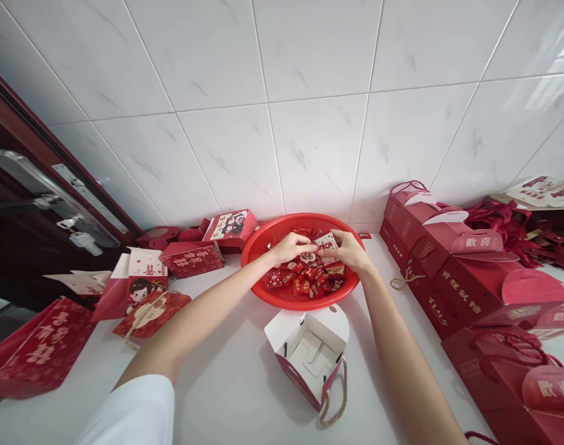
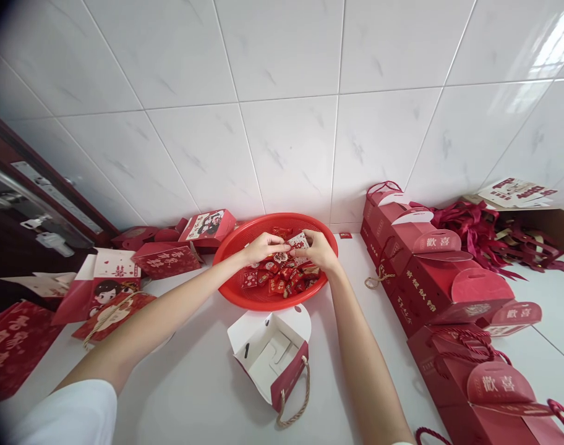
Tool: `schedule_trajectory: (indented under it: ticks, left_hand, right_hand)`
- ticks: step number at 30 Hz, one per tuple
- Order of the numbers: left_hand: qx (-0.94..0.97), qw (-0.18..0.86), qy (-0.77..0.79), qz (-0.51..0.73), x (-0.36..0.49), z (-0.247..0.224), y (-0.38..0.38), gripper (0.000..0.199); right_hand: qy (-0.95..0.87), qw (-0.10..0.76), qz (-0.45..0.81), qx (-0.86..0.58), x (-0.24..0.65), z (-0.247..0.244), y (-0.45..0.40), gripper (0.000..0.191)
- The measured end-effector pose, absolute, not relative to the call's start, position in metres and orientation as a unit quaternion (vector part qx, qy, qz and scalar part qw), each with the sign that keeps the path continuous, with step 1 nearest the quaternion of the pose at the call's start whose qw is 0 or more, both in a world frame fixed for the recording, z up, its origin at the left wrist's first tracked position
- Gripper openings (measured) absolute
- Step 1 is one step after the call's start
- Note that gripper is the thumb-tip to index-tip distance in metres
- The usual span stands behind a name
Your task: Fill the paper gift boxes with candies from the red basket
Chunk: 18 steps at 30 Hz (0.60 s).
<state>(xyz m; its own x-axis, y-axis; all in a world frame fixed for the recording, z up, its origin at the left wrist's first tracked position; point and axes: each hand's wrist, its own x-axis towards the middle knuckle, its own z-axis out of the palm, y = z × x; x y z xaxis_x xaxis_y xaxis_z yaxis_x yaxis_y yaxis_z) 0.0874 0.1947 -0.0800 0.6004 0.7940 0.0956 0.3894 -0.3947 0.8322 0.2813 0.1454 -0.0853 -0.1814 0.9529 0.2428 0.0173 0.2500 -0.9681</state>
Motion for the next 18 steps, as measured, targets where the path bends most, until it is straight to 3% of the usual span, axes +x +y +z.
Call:
schedule_trajectory:
  ticks: [12, 18]
  left_hand:
    - [0.779, 0.36, 0.423, 0.29, 0.084, -0.074, 0.194, 0.028]
    - [0.81, 0.244, 0.522, 0.105, 0.077, -0.088, 0.2, 0.01]
  right_hand:
    - [-0.576, 0.524, 0.455, -0.431, 0.283, -0.092, 0.148, 0.029]
    - [-0.558, 0.544, 0.456, -0.429, 0.281, -0.094, 0.15, 0.026]
